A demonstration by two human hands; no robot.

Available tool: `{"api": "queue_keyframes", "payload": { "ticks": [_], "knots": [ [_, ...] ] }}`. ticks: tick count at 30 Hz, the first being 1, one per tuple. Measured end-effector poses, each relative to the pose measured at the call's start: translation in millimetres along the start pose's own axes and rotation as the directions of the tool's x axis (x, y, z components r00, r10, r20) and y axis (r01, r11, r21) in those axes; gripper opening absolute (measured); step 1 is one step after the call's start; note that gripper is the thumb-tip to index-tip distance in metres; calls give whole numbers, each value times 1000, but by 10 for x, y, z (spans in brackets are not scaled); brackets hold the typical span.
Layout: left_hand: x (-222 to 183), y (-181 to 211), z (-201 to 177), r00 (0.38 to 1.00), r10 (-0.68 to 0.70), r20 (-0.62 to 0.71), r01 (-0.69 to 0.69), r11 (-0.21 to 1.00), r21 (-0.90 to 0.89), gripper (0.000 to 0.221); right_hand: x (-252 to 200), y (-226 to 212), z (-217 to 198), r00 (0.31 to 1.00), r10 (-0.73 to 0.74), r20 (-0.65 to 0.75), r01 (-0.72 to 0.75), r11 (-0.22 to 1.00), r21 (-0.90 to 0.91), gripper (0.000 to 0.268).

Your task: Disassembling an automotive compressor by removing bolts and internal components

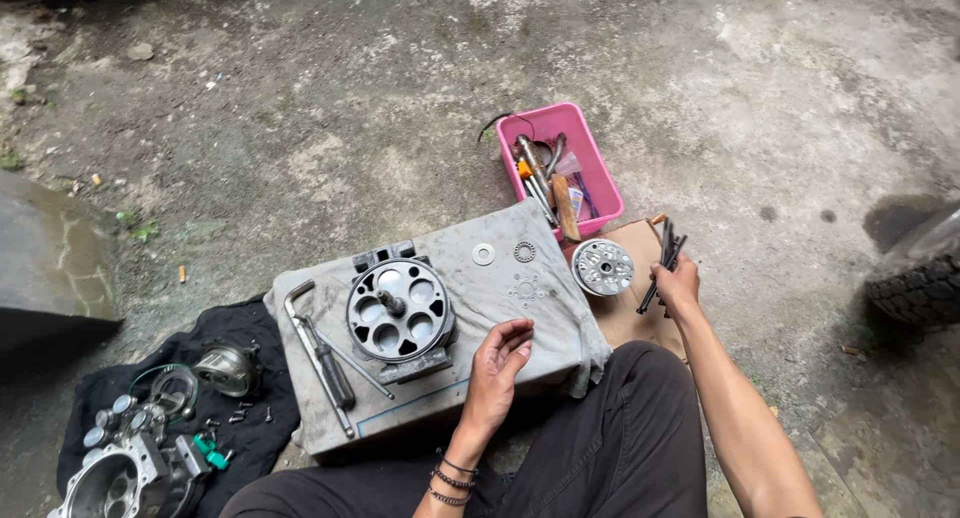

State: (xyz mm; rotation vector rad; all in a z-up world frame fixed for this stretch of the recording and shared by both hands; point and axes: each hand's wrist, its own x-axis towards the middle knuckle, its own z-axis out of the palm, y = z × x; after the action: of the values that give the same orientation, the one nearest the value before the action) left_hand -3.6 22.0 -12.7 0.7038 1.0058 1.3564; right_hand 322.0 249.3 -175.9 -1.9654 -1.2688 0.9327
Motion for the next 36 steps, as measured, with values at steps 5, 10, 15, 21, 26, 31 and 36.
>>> {"api": "queue_keyframes", "payload": {
  "ticks": [5,10,15,21,26,31,36],
  "knots": [
    [20,-65,-19,1000,-3,-4,3,1000,0,40,-446,-426,-248,947,-284,152,295,954,-58,26],
    [14,-80,-17,1000,0,-16,0,1000,13,38,-281,-290,-137,954,-255,160,278,950,-144,19],
    [-1,-42,8,1000,3,-20,-2,1000,30,37,260,251,187,986,24,168,24,960,-279,15],
    [-2,7,36,1000,-6,-20,7,999,46,37,115,120,219,980,-38,197,109,924,-366,31],
    [-43,93,427,999,33,-35,-24,977,213,39,95,181,254,965,-180,189,229,931,-283,25],
    [174,60,1171,992,-25,124,-24,926,377,33,363,676,341,988,-65,142,99,963,-249,39],
    [743,-572,1652,960,-34,278,-152,770,620,41,349,882,396,981,158,112,-158,987,-12,59]
  ]
}}
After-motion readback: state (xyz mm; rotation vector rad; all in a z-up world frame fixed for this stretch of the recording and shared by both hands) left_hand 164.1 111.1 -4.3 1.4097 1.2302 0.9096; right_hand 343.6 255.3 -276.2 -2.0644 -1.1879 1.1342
